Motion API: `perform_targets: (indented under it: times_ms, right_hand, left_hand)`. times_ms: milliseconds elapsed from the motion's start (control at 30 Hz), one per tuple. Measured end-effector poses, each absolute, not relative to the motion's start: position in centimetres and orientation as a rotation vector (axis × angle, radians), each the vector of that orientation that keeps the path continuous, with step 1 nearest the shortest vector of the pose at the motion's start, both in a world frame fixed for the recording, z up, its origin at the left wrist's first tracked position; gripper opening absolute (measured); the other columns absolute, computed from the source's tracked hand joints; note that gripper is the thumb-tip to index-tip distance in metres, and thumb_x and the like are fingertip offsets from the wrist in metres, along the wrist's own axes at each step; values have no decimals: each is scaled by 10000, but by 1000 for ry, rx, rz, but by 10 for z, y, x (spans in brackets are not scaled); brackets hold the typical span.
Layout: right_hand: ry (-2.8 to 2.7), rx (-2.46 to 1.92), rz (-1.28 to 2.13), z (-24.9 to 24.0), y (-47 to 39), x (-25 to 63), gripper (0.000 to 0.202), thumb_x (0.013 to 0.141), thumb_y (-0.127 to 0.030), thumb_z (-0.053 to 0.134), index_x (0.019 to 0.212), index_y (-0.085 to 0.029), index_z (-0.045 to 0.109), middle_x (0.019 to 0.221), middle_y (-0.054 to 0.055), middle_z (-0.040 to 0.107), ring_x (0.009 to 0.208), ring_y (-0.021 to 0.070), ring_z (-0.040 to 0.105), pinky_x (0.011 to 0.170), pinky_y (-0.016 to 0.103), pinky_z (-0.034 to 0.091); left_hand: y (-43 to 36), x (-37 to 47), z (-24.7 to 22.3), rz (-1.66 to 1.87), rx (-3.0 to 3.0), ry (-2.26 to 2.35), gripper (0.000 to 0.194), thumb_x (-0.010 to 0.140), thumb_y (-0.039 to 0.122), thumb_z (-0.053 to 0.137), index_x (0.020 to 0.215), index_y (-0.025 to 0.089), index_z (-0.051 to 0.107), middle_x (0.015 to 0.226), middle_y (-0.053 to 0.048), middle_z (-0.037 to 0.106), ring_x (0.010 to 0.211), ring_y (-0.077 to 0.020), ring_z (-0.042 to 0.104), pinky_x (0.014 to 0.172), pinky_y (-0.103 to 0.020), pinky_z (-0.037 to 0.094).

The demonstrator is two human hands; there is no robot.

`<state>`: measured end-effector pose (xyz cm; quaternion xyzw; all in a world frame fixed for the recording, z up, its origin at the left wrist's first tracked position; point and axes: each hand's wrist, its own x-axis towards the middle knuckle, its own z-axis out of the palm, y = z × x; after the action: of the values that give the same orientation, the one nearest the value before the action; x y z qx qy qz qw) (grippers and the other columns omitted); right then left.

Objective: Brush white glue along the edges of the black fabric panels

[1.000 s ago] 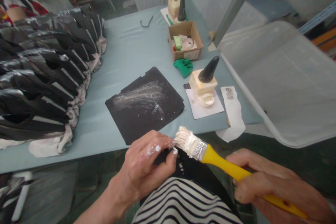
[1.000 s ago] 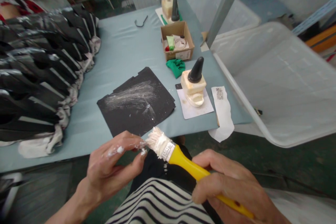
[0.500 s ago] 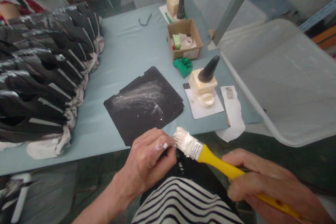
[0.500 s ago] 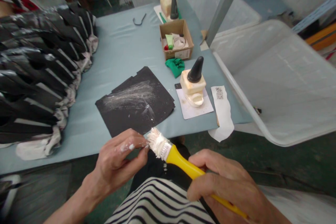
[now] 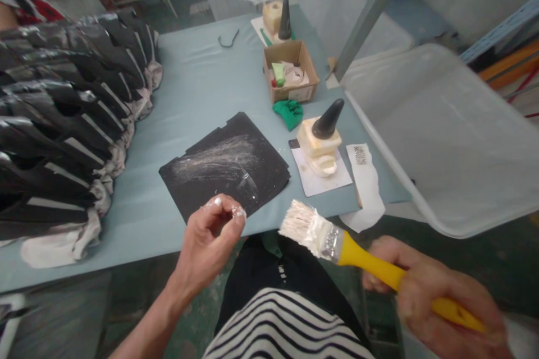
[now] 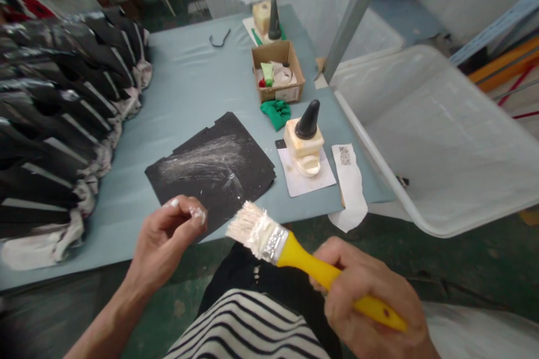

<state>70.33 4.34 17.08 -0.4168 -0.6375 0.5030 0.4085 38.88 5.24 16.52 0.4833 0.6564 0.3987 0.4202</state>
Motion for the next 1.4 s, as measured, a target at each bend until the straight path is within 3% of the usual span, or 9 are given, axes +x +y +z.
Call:
perform_targets:
  times_ms: [167, 300, 467, 600, 900, 1067, 1400]
  right_hand:
    - [-1317, -1012, 1223, 159, 48, 685, 147, 1020, -366, 708, 964, -236, 748, 712, 11, 640, 623, 167, 614, 588, 266, 566]
    - [-967, -1178, 1363, 154, 48, 680, 234, 946, -456, 804, 1068, -256, 795, 662, -1, 644, 572, 154, 588, 539, 250, 538]
    - [-721, -1182, 1534, 154, 52, 671, 304, 804, -492, 948, 980, -275, 830, 661, 1, 653, 559, 132, 580, 529, 231, 525]
    - [-687, -1239, 1539, 157, 47, 664, 346, 764, -538, 974, 936, -277, 826, 672, -9, 646, 557, 117, 570, 558, 233, 520]
    - [-868, -1203, 1525, 151, 40, 673, 261, 892, -501, 884, 970, -264, 810, 766, 33, 722, 574, 129, 616, 587, 244, 548]
    - [-1134, -1084, 1484, 143, 42, 682, 143, 989, -375, 786, 1044, -244, 810, 810, 67, 735, 609, 156, 666, 562, 236, 581]
    - [-1332, -1215, 1353, 151, 41, 685, 204, 1011, -399, 731, 1016, -208, 804, 790, 83, 724, 599, 180, 668, 553, 259, 599]
  left_hand:
    - [47, 406, 160, 963, 1206, 1565, 201, 899, 274, 644, 713, 203, 615, 673, 25, 582, 614, -113, 512, 574, -232, 424]
    - [47, 404, 161, 990, 1174, 1594, 206, 897, 274, 641, 707, 199, 614, 672, 27, 586, 606, -106, 509, 556, -220, 420]
    - [50, 405, 173, 1075, 1289, 1540, 187, 917, 194, 629, 730, 210, 628, 678, 40, 616, 623, -95, 557, 580, -196, 454]
    - [50, 412, 180, 1186, 1535, 1503, 189, 919, 77, 601, 812, 231, 619, 730, 62, 643, 658, -77, 606, 641, -179, 497]
    - [53, 422, 188, 1252, 2050, 1419, 259, 852, -46, 632, 964, 186, 601, 755, 14, 672, 660, -83, 621, 631, -197, 515]
    - [54, 421, 190, 1143, 2179, 1417, 192, 897, -10, 639, 977, 163, 612, 766, -6, 693, 668, -90, 630, 648, -208, 519]
    - [55, 420, 176, 1018, 2279, 1415, 148, 940, 34, 644, 1033, 148, 626, 809, -42, 712, 696, -129, 641, 668, -257, 532]
